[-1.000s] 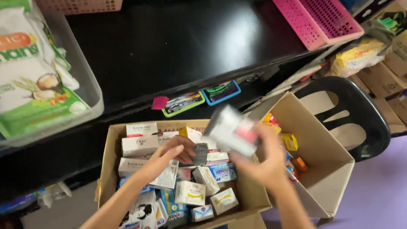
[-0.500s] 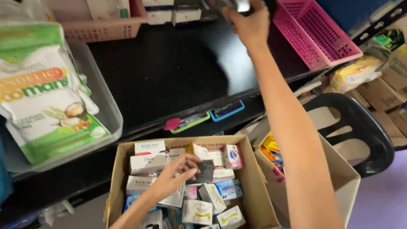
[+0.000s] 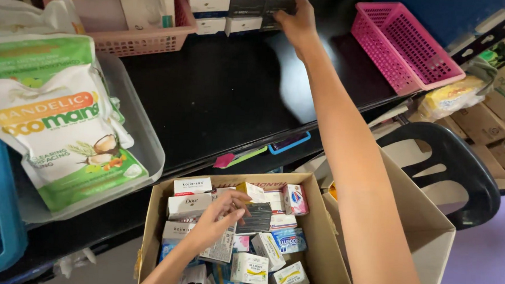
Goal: The person sorts various small boxes and packets from a large cardboard box into a smaller box and onto a black shelf. They handle items such as skincare boxes and snack packets, moving them between containers and arranging them on the shelf.
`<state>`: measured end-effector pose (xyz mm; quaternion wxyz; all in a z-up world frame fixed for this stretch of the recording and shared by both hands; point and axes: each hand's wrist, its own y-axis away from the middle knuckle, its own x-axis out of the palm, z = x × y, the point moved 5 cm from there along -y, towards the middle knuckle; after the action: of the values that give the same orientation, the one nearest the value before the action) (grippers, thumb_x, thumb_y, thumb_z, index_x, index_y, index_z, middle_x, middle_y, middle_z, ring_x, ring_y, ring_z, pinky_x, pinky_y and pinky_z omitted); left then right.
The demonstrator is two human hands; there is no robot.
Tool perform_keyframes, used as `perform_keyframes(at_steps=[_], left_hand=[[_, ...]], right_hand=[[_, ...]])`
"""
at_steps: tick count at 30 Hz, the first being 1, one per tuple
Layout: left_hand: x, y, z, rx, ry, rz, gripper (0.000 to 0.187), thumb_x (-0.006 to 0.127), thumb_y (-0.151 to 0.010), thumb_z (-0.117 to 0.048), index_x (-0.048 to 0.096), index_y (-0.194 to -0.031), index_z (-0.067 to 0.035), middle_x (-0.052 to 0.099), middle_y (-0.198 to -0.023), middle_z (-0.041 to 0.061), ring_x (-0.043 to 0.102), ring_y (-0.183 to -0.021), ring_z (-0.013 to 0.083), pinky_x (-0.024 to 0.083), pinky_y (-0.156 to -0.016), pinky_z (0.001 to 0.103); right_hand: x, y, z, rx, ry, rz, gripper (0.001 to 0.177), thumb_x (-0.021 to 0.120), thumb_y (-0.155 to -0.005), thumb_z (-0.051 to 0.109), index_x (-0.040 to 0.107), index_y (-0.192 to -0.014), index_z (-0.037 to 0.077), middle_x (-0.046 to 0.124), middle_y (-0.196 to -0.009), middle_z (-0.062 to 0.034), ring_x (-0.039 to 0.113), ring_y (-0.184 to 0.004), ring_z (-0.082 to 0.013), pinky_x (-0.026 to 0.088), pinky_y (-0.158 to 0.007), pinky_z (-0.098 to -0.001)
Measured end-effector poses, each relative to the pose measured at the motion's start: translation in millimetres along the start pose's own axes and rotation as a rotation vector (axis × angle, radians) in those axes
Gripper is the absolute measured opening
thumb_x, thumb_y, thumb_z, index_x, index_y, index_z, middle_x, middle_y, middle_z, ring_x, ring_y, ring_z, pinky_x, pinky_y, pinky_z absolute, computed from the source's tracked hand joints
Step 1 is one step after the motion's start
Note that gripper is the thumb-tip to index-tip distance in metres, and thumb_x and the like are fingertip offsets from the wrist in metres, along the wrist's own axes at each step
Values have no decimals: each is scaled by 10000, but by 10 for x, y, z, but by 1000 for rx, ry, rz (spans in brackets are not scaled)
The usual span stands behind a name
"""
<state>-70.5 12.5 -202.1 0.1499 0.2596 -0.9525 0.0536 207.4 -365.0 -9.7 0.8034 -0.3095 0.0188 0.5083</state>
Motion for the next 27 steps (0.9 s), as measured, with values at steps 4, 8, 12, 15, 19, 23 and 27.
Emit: perform_keyframes(at_steps=[4,8,12,15,19,23,27], left_hand=[[-73,-18,-60,-5,-26,-54,333,590,-984,-177,585,-1296,-60,692,-1009,67,639,-867,126,529,-808,286],[-210,-60,77,34,-37,-117,322,605,-982,-201,610,-1265,-48,666,-986,68,666,-857,130,550,-786,289],[-372,-95,305,46,-160,-207,319,640,-963,-193,622,-1245,-45,670,-1023,39,640,-881,101,521,-789,268],[-425,-125,335,156,-94,-216,273,651,-997,-171,623,-1227,-28,673,-930,36,636,-831,92,549,-760,253],[-409,-103,338,151,-272,-255,239,644,-995,-128,637,-1215,-34,656,-975,-3,614,-836,68,513,-718,234],[-379,-87,369,155,-356,-263,243,653,-999,-119,638,-1224,-28,658,-962,18,619,-839,70,508,-697,241],[-302,-93,342,140,-381,-236,263,643,-978,-116,631,-1226,-32,691,-974,25,666,-808,83,531,-683,235]], right_hand=[[-25,-72,-86,-23,72,-16,510,704,-871,-16,548,-1356,-8,712,-1125,-92,676,-977,-158,563,-852,-324],[-73,94,100,-282,139,-72,503,739,-829,-19,540,-1291,-26,693,-1137,-102,651,-1004,-180,565,-832,-359],[-281,781,387,-198,310,-208,174,763,-1065,44,623,-1157,-1,653,-1004,-93,619,-919,-175,560,-829,-347],[-311,1677,1039,-187,76,-228,173,742,-1028,37,587,-1101,20,657,-900,-42,663,-819,-133,593,-653,-298],[-133,3090,1594,-23,-49,47,204,599,-1041,30,605,-1245,46,648,-1031,-14,631,-861,-92,559,-757,-255],[40,4152,1014,201,184,345,291,682,-999,89,660,-1289,71,714,-1077,-48,645,-867,-103,548,-771,-263],[149,4714,365,293,233,421,454,744,-908,140,605,-1334,71,644,-1213,-112,664,-823,-121,566,-742,-272]])
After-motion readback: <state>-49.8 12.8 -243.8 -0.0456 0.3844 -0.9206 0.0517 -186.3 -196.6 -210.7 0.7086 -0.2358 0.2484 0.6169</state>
